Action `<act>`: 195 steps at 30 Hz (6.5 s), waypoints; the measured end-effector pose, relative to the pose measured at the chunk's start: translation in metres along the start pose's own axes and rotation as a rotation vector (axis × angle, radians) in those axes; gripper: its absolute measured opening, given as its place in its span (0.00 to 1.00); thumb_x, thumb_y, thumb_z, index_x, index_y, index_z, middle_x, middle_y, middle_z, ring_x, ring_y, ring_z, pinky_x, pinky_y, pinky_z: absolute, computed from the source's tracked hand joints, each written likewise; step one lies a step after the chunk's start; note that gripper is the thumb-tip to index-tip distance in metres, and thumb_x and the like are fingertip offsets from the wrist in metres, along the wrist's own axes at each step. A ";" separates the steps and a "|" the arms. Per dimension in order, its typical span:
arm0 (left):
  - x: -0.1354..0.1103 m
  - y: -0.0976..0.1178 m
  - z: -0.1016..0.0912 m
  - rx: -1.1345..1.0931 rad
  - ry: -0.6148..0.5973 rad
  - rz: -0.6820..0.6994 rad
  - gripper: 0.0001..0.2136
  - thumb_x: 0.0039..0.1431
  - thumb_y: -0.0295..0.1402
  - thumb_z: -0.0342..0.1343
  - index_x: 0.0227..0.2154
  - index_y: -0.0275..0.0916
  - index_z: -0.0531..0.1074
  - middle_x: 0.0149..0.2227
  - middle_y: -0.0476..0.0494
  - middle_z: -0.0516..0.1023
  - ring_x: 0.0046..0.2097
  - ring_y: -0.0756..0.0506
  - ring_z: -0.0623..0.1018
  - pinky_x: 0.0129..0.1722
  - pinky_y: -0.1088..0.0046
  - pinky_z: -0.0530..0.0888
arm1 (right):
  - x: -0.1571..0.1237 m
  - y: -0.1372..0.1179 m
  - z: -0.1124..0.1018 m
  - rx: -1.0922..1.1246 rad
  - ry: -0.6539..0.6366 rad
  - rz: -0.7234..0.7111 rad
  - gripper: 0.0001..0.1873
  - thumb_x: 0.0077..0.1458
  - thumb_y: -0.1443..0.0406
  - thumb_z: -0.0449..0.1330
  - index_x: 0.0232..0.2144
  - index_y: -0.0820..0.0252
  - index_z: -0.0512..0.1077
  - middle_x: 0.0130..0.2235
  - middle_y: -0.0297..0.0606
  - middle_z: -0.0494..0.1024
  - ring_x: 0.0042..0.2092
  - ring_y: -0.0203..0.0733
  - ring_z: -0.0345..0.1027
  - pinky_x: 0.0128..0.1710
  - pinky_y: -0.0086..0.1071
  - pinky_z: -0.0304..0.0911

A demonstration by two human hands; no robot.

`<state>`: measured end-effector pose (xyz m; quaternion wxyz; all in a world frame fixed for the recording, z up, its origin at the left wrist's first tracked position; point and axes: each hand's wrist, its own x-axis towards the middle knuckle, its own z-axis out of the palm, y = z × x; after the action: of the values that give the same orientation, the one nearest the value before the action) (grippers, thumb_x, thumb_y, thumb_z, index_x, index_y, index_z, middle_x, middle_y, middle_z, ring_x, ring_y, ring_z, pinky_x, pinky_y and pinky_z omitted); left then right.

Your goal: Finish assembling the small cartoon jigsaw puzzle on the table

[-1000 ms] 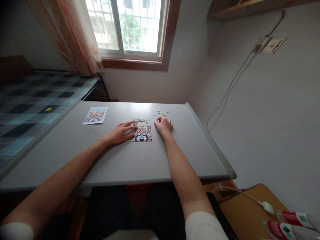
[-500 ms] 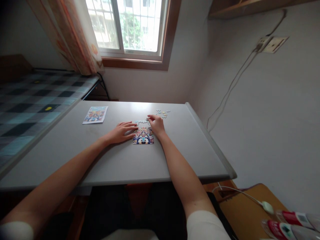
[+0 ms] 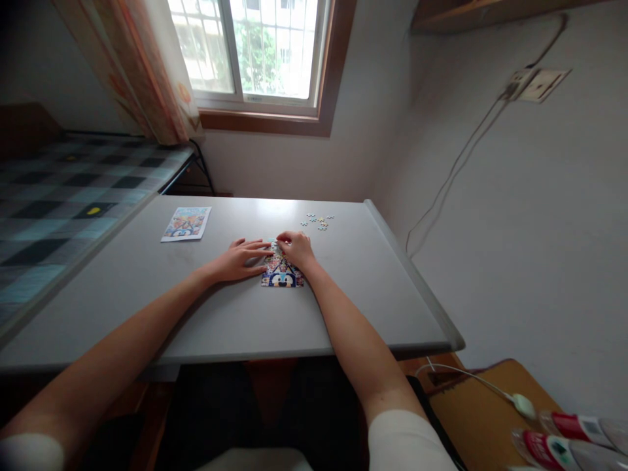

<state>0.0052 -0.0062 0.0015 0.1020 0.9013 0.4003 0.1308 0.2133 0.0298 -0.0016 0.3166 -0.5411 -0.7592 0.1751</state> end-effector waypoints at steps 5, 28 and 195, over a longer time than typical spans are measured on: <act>0.001 0.001 -0.001 0.006 -0.006 -0.002 0.22 0.60 0.50 0.48 0.55 0.53 0.67 0.62 0.49 0.63 0.63 0.38 0.60 0.62 0.49 0.48 | 0.002 0.003 0.006 -0.149 0.067 -0.012 0.09 0.54 0.62 0.59 0.35 0.55 0.78 0.41 0.39 0.76 0.47 0.46 0.63 0.50 0.40 0.56; 0.001 -0.001 0.000 -0.013 0.008 -0.001 0.22 0.60 0.52 0.47 0.54 0.54 0.67 0.62 0.49 0.63 0.64 0.38 0.59 0.62 0.50 0.48 | 0.001 0.013 0.009 -0.149 0.010 -0.067 0.08 0.51 0.59 0.61 0.32 0.51 0.80 0.41 0.37 0.76 0.46 0.45 0.61 0.50 0.39 0.56; 0.001 -0.007 0.003 -0.026 0.004 -0.003 0.23 0.61 0.52 0.46 0.56 0.54 0.65 0.62 0.48 0.62 0.64 0.40 0.59 0.62 0.52 0.46 | 0.000 0.017 -0.020 -0.257 0.004 0.316 0.17 0.53 0.64 0.51 0.43 0.51 0.74 0.36 0.35 0.78 0.44 0.44 0.68 0.49 0.39 0.55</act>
<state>0.0022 -0.0016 -0.0035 0.1130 0.8991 0.3999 0.1378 0.2386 0.0346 0.0029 0.2153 -0.6899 -0.6801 0.1233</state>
